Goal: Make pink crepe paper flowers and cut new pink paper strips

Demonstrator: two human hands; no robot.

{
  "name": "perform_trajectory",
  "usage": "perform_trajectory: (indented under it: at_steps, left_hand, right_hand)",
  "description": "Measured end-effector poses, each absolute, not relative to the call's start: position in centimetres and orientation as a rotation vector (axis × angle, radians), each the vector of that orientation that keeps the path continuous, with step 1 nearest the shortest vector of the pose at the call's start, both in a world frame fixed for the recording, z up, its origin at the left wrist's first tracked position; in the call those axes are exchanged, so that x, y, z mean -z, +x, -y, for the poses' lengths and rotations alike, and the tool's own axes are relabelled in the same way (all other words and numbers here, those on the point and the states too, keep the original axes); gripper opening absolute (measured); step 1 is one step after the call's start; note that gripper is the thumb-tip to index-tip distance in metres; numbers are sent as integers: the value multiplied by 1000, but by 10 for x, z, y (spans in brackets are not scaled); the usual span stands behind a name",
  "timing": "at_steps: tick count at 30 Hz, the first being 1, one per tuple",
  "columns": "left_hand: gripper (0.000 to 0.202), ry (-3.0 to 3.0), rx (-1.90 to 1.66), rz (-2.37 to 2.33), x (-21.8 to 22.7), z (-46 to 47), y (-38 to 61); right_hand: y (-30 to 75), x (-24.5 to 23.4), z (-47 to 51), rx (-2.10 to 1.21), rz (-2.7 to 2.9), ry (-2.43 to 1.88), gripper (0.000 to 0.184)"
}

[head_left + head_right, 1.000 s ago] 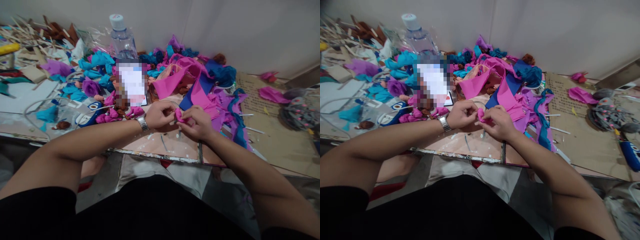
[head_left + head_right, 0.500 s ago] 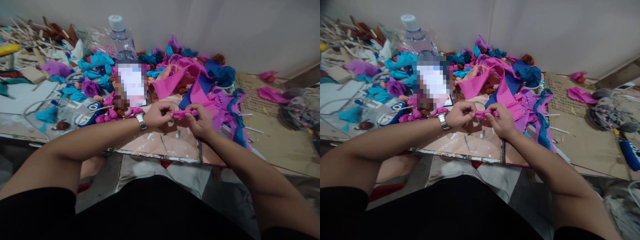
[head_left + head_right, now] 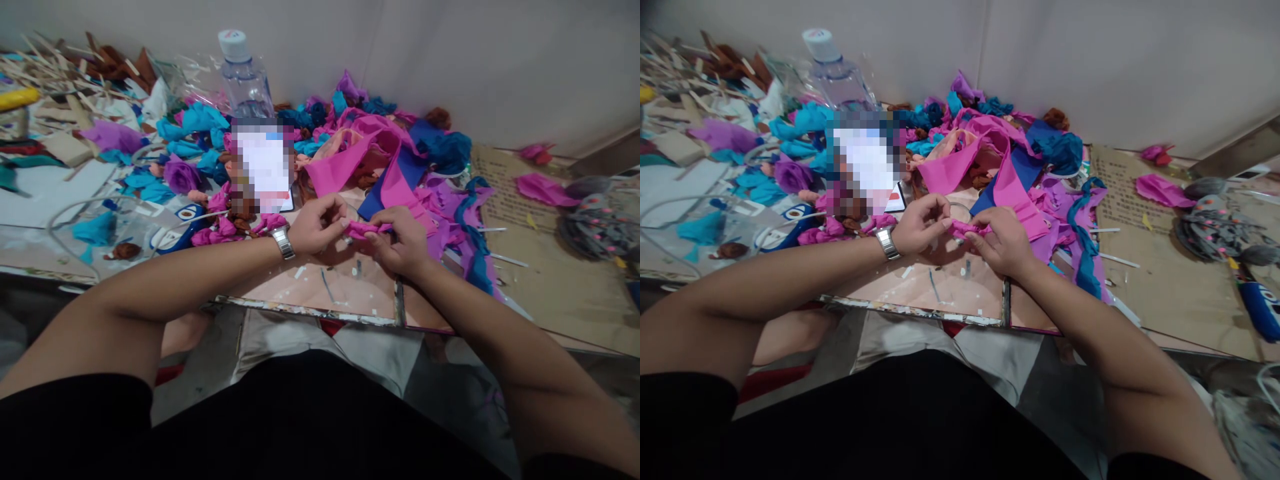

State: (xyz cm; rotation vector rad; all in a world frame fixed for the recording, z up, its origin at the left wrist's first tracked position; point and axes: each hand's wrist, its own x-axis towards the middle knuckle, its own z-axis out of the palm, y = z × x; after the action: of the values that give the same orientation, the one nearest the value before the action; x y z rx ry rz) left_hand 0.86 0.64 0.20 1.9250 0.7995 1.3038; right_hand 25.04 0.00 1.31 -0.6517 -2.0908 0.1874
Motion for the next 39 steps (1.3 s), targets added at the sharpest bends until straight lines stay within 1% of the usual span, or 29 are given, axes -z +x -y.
perform_trajectory:
  at_steps: [7, 13, 17, 22, 27, 32, 35, 39]
  left_hand:
    - [5, 2278, -1369, -852, -5, 1, 10]
    - [4, 2334, -1358, -932, -3, 0, 11]
    - [7, 2214, -1347, -980, 0, -3, 10]
    - [13, 1954, -1260, -992, 0, -9, 9]
    - [19, 1695, -1216, -894, -2, -13, 8]
    - [15, 1417, -1121, -810, -3, -15, 9]
    - [15, 1420, -1107, -755, -4, -13, 9]
    - [23, 1631, -1149, -720, -3, -10, 10]
  right_hand:
    - [249, -19, 2, -133, 2150, -647, 21]
    - [250, -19, 1, -111, 2184, -635, 21]
    - [251, -17, -1, -75, 2201, -617, 20]
    - [253, -12, -5, -88, 2202, -611, 14]
    - [255, -12, -5, -143, 2268, -625, 14]
    - [256, -15, -5, -205, 2285, -553, 13]
    - [255, -17, -3, -180, 2282, -536, 15]
    - [252, -19, 0, -146, 2257, -478, 18]
